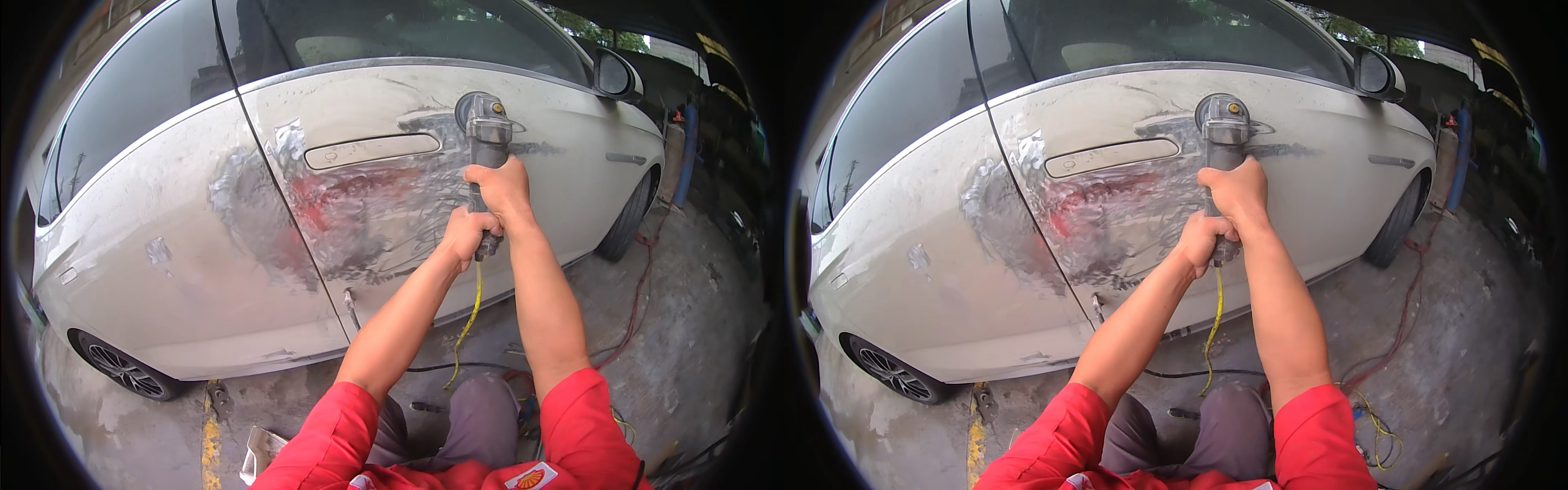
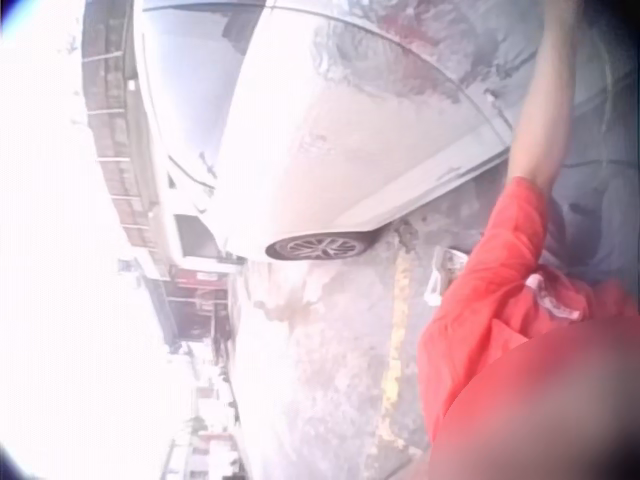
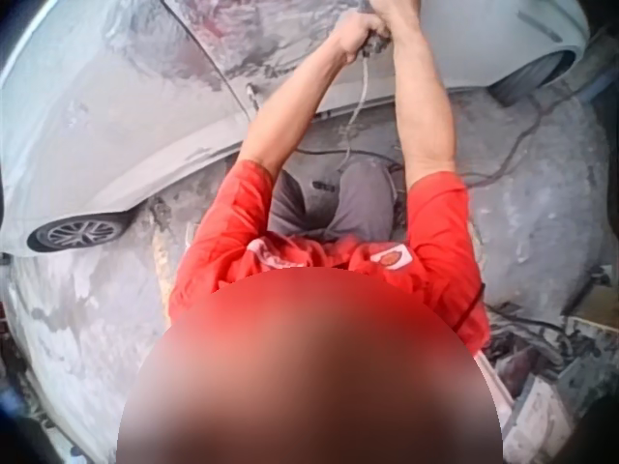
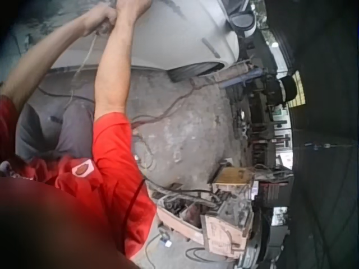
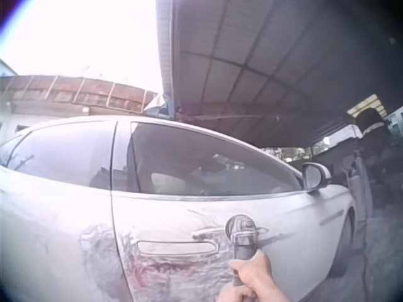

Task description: The person uses a heat gun, a hammer, and a screwdriver to work on a dent on a car door. They then use a power sander to smooth the surface of the door.

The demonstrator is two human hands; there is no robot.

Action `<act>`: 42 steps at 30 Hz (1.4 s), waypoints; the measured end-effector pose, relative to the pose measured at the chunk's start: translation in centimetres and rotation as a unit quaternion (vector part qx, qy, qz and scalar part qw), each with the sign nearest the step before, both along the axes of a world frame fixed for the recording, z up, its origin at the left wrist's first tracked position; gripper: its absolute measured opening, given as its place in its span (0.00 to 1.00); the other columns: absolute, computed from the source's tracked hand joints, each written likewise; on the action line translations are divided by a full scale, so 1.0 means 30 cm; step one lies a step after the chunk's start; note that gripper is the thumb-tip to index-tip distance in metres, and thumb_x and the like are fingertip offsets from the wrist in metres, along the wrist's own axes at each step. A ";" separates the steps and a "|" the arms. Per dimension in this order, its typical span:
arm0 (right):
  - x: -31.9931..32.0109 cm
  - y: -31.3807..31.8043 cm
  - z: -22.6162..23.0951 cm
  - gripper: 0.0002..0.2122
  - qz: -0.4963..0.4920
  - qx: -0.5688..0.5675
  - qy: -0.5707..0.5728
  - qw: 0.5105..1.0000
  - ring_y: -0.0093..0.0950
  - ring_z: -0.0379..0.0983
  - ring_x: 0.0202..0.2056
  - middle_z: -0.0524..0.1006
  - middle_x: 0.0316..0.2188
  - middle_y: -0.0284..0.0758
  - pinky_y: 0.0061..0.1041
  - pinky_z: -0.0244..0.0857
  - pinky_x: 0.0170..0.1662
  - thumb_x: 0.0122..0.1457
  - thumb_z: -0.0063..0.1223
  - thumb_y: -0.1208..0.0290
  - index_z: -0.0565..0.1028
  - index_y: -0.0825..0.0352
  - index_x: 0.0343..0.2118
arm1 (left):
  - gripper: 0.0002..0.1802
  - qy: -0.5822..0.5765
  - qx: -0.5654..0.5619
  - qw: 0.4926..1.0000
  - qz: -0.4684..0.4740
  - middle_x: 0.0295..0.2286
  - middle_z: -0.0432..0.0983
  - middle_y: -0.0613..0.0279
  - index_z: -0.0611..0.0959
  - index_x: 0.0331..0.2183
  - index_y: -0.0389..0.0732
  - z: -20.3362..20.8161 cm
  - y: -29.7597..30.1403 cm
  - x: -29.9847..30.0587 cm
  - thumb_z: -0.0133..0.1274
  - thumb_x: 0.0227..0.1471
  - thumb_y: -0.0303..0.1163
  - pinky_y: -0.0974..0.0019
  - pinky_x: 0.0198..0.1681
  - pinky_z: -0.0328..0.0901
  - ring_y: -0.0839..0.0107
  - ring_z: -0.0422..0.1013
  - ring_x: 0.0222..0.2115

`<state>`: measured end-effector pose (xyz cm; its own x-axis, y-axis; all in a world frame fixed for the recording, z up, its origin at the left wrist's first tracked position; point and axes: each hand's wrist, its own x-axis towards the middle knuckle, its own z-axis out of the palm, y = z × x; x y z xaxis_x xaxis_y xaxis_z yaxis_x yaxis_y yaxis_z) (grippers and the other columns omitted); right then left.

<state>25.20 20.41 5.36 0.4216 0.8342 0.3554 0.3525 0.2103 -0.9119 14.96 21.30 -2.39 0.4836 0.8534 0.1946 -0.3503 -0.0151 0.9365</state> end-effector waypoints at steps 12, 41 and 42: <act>-0.143 -0.059 0.137 0.26 0.131 -0.033 -0.161 0.978 0.42 0.81 0.39 0.82 0.37 0.52 0.34 0.74 0.44 0.38 0.68 0.63 0.78 0.78 0.39 | 0.06 -0.119 -0.012 0.985 0.122 0.26 0.77 0.60 0.80 0.25 0.35 -0.005 -0.049 -0.045 0.50 0.39 0.23 0.63 0.30 0.67 0.67 0.73 0.26; 0.255 0.020 -0.153 0.21 0.073 0.033 -0.045 0.996 0.38 0.76 0.31 0.79 0.29 0.41 0.35 0.71 0.38 0.37 0.67 0.65 0.77 0.72 0.34 | 0.14 -0.037 0.030 0.988 0.150 0.23 0.73 0.60 0.76 0.33 0.30 -0.213 0.008 0.308 0.54 0.38 0.23 0.65 0.24 0.63 0.69 0.70 0.21; 0.289 0.028 -0.161 0.20 0.067 0.023 0.012 0.997 0.37 0.76 0.31 0.79 0.28 0.41 0.35 0.71 0.38 0.37 0.67 0.65 0.77 0.72 0.33 | 0.13 0.031 0.038 0.992 0.117 0.23 0.74 0.60 0.78 0.31 0.30 -0.174 0.007 0.311 0.55 0.38 0.24 0.65 0.24 0.63 0.69 0.70 0.21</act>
